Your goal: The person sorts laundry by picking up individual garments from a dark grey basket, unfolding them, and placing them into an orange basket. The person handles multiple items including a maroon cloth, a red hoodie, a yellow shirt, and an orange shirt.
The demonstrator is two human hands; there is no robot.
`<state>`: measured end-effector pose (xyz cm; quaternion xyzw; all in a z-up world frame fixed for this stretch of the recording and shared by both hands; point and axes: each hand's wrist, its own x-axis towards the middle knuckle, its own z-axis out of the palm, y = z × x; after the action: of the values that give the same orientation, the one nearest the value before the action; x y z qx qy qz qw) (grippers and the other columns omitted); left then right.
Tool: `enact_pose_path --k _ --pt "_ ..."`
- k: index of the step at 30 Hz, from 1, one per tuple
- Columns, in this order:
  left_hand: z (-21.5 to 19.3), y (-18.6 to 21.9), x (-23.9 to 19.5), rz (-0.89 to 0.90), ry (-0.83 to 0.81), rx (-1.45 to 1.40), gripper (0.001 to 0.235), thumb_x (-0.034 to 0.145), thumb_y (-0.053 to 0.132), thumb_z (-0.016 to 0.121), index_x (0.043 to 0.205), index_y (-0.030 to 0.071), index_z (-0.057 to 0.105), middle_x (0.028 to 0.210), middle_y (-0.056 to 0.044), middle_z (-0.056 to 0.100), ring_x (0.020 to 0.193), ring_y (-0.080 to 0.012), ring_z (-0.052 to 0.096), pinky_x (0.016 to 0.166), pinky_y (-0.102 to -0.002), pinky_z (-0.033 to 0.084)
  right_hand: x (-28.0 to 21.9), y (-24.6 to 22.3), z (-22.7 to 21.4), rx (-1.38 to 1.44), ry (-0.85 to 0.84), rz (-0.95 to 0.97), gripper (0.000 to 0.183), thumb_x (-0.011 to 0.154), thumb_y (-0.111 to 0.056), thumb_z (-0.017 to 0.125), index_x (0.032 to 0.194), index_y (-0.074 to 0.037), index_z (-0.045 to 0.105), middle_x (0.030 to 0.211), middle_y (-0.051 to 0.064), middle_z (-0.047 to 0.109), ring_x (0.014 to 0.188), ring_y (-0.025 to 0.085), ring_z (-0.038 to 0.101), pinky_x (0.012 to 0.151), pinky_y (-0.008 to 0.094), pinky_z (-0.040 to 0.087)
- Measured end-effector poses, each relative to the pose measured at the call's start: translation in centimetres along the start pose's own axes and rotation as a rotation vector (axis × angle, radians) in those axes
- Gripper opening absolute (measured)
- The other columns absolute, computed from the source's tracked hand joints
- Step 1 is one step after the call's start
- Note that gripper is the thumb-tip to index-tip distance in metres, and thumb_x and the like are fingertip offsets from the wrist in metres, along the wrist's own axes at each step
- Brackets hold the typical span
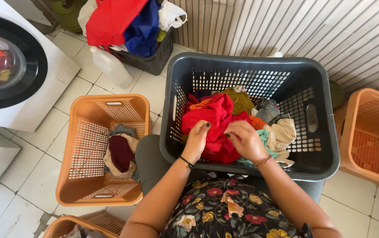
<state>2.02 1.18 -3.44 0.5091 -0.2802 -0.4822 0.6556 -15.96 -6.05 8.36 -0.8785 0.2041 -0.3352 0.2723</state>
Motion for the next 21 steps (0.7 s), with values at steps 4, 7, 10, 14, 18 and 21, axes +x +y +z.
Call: enact_pose_path --k 4,7,10,14,18,21 --pt "0.3 0.3 0.1 -0.007 0.003 -0.059 0.019 0.107 0.02 0.054 0.092 0.009 0.06 0.076 0.011 0.043 0.066 0.0003 0.033 0.056 -0.02 0.028 0.7 -1.4 -1.1 -0.213 -0.032 -0.171 0.02 0.074 -0.006 0.079 0.091 -0.008 0.068 0.103 0.007 0.068 0.103 0.03 0.065 0.09 0.043 0.049" --pt "0.5 0.9 0.0 0.018 0.02 -0.041 0.02 0.106 0.02 0.055 0.092 0.008 0.059 0.074 0.01 0.042 0.064 -0.0005 0.031 0.054 -0.02 0.026 0.3 -0.8 -0.9 -0.199 -0.106 -0.042 0.02 0.075 -0.001 0.077 0.09 -0.008 0.065 0.105 0.008 0.068 0.105 0.03 0.064 0.094 0.043 0.048" --pt "0.4 1.8 -0.2 0.026 0.07 -0.033 0.019 0.106 0.021 0.054 0.093 0.008 0.06 0.074 0.01 0.043 0.064 -0.0012 0.032 0.056 -0.02 0.028 -0.4 0.8 -0.5 0.296 -0.028 0.164 0.016 0.082 0.004 0.068 0.092 -0.007 0.06 0.111 0.009 0.065 0.119 0.03 0.064 0.105 0.039 0.049" --pt "0.3 2.7 -0.4 0.197 0.09 0.16 0.022 0.108 0.021 0.054 0.094 0.005 0.059 0.077 0.007 0.047 0.071 -0.0025 0.042 0.065 -0.021 0.039 -0.2 0.8 -1.2 0.345 -0.064 0.16 0.017 0.086 -0.002 0.071 0.099 -0.006 0.061 0.12 0.012 0.063 0.127 0.032 0.059 0.109 0.04 0.044" --pt "1.4 3.3 -1.0 0.236 0.104 0.285 0.023 0.107 0.022 0.053 0.094 0.004 0.059 0.073 0.005 0.048 0.067 -0.0039 0.042 0.06 -0.023 0.039 0.7 -2.0 -1.8 -0.132 -0.021 -0.002 0.03 0.074 -0.014 0.08 0.1 -0.006 0.067 0.123 0.012 0.064 0.121 0.036 0.059 0.103 0.046 0.044" --pt "1.7 3.8 -1.2 0.241 0.068 0.26 0.023 0.109 0.022 0.053 0.094 0.005 0.058 0.073 0.006 0.044 0.068 -0.0038 0.039 0.06 -0.023 0.037 1.0 -2.6 -1.6 -0.224 -0.063 0.076 0.03 0.074 -0.016 0.081 0.1 -0.008 0.069 0.125 0.01 0.064 0.12 0.034 0.059 0.101 0.047 0.045"
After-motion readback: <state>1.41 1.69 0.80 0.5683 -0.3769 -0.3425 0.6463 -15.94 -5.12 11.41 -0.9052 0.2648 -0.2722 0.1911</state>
